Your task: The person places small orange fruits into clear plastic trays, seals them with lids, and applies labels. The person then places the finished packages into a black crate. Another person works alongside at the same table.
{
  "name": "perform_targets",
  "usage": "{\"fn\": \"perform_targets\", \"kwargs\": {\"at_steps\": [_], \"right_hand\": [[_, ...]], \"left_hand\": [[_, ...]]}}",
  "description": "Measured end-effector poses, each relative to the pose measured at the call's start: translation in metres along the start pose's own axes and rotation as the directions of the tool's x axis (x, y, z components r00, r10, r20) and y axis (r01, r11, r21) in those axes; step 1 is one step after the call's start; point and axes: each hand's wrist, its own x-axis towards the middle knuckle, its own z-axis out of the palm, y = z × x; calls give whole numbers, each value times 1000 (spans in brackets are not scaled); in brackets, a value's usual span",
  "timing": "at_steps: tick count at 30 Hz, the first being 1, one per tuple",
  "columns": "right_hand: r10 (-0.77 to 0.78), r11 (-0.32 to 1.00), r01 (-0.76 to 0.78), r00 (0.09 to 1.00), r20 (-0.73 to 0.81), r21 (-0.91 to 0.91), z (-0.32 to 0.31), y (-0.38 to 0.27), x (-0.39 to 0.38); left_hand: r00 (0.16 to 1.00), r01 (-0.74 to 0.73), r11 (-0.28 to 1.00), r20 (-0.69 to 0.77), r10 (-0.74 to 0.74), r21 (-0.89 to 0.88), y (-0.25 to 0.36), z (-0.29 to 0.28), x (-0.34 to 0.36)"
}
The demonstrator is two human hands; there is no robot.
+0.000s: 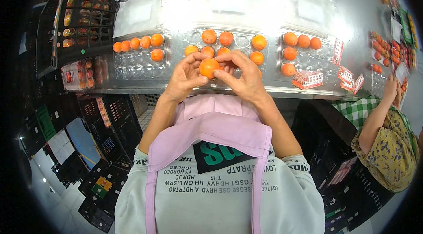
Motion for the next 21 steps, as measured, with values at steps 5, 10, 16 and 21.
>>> {"fn": "perform_targets", "kwargs": {"at_steps": [5,10,16,21], "right_hand": [[78,991,-70,995,-60,113,-1,9,-2],[102,986,-90,992,-77,143,1,9,-3],[129,985,-120,989,-66,122,-1,12,-4],[157,983,-149,986,-64,108,0,11,-4]], "left_hand": [[989,115,964,123,-88,-238,7,6,-2],[973,191,884,198,-115,-427,-4,-2,-1],[974,203,843,194,-120,-498,-6,-2,-1],[978,189,891,158,-134,-412,-6,-4,0]]}}
